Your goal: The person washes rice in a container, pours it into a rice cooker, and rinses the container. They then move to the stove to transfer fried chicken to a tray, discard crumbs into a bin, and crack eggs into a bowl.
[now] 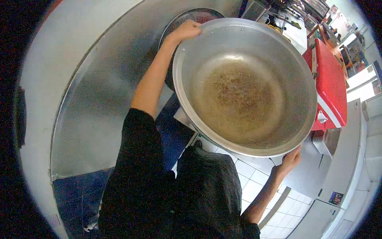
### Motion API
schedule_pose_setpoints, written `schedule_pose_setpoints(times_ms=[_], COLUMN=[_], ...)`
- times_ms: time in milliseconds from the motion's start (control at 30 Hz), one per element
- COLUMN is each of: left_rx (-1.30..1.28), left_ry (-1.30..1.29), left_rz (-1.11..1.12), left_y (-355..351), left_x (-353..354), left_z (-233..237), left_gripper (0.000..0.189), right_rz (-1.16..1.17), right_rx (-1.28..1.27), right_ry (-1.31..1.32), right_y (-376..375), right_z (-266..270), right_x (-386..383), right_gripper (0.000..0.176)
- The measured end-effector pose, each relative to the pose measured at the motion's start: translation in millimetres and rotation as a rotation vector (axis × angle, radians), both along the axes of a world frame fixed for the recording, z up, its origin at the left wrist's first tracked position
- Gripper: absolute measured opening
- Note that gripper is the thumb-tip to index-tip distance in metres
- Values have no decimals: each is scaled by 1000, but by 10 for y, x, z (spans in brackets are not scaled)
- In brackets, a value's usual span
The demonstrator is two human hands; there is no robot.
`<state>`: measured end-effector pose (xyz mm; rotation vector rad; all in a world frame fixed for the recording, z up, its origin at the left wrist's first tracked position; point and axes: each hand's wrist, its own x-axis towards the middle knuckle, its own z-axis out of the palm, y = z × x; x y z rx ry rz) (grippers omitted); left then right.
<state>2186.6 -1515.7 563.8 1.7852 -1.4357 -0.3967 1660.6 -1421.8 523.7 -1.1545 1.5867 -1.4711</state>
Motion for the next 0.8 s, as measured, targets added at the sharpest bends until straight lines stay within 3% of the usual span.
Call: schedule_pose_setpoints(times_ms=[100,167,333,433,500,567,633,667,700,767,800], left_rx=[50,-2,-23,-6,0,-4,-82,-80,-94,-139,-67], left_ry=[-168,-236,-92,13,36,67,169,147,143,224,279], left_rz=[-11,116,206,316,414,459,489,488,489,487,416], left_y=[269,368,949,1285,1433,1512,1590,1618,1631,1637,1662], left_x=[-132,-161,-577,-784,-982,-1109,-1218,-1241,-1256,-1252,-1188], left_z=[176,65,186,197,228,218,211,218,207,164,169], left_gripper=[31,31,30,28,27,26,27,30,30,33,38], right_rz=[0,14,300,334,523,535,608,607,604,553,661], right_rx=[19,34,75,-15,-109,8,-30,-186,-200,22,132], right_ry=[39,87,132,212,444,480,454,646,644,441,409], right_y=[-215,-346,-1004,-1552,-1863,-1935,-2024,-2049,-2038,-2029,-2167], right_z=[-62,-17,101,-22,-66,74,113,92,113,89,34], right_x=[-204,-270,-486,-657,-754,-679,-695,-690,-669,-682,-810], right_gripper=[45,46,46,46,42,38,36,36,36,44,44])
